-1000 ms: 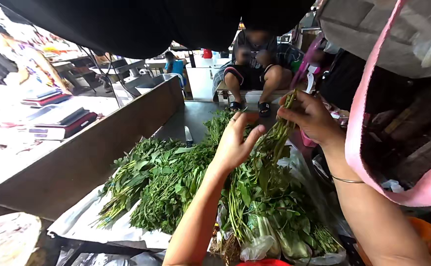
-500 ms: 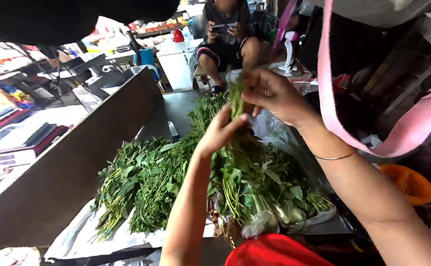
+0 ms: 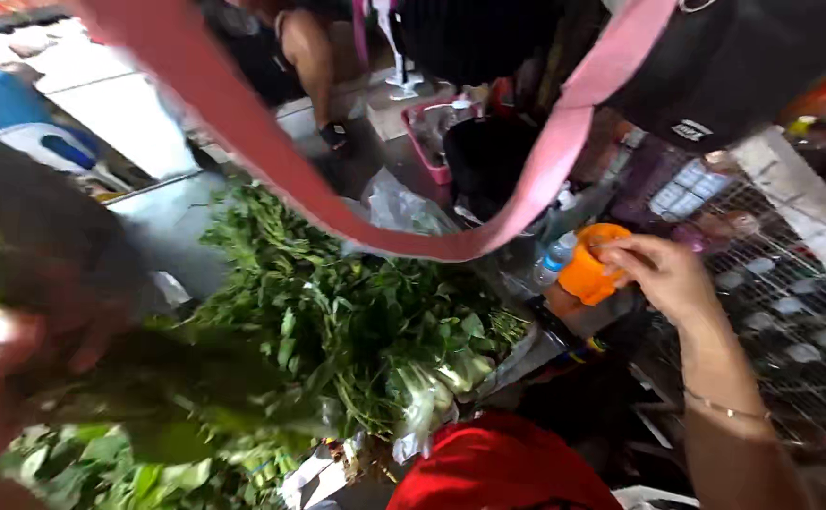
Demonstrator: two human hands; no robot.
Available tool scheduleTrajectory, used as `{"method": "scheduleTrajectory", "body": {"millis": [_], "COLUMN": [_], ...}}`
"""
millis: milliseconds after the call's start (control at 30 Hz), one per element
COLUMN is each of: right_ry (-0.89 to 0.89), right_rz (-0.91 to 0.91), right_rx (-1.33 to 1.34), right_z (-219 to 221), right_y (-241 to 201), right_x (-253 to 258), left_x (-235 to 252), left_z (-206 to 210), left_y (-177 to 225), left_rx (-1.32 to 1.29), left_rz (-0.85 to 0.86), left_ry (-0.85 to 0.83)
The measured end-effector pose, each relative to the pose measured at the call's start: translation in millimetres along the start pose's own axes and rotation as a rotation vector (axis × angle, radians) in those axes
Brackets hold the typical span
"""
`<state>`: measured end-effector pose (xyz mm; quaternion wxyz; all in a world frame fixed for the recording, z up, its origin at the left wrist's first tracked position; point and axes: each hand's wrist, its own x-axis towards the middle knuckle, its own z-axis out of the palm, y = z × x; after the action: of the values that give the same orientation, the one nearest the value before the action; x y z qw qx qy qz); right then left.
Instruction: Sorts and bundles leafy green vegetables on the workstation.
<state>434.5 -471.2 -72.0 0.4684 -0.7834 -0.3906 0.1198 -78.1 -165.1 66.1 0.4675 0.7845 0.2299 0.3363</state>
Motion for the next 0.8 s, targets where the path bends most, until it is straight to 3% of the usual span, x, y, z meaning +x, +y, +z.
{"method": "scheduleTrajectory", "body": {"millis": [67,133,233,333,600,800], "right_ry": [0.270,0.431,0.253,0.089,0.126,0.136], "right_rz": [0.075,0.177,0.269,0.314,0.393,0.422], "right_rx": [0.025,-0.068,-0.259,-0.385,-0.493,-0.450], "right_z": [-20.1,-32.0,-31.7,-16.6,23.8,13.4], "right_y": [33.3,60.4,88.3,106.5,122.5,115.6], "right_x": [-23.4,-25.3,2.9,41.2,79.6,83.0], "left_x": [-8.9,-1.7,14.5,29.1,23.4,10.0], "left_z": [42.7,82.9,134.2,174.0,205.9,202.4], "left_y": [17.9,19.3,-25.6,-53.4,-62.1,-72.4], "left_rx": [0.216,0.588,0.742,0.704,0.698,0.629], "left_rz": [-0.115,-0.285,-0.331,-0.416,-0.392,-0.312], "left_ry": [0.013,-0.200,-0.541,-0.708,-0.595,-0.493]}}
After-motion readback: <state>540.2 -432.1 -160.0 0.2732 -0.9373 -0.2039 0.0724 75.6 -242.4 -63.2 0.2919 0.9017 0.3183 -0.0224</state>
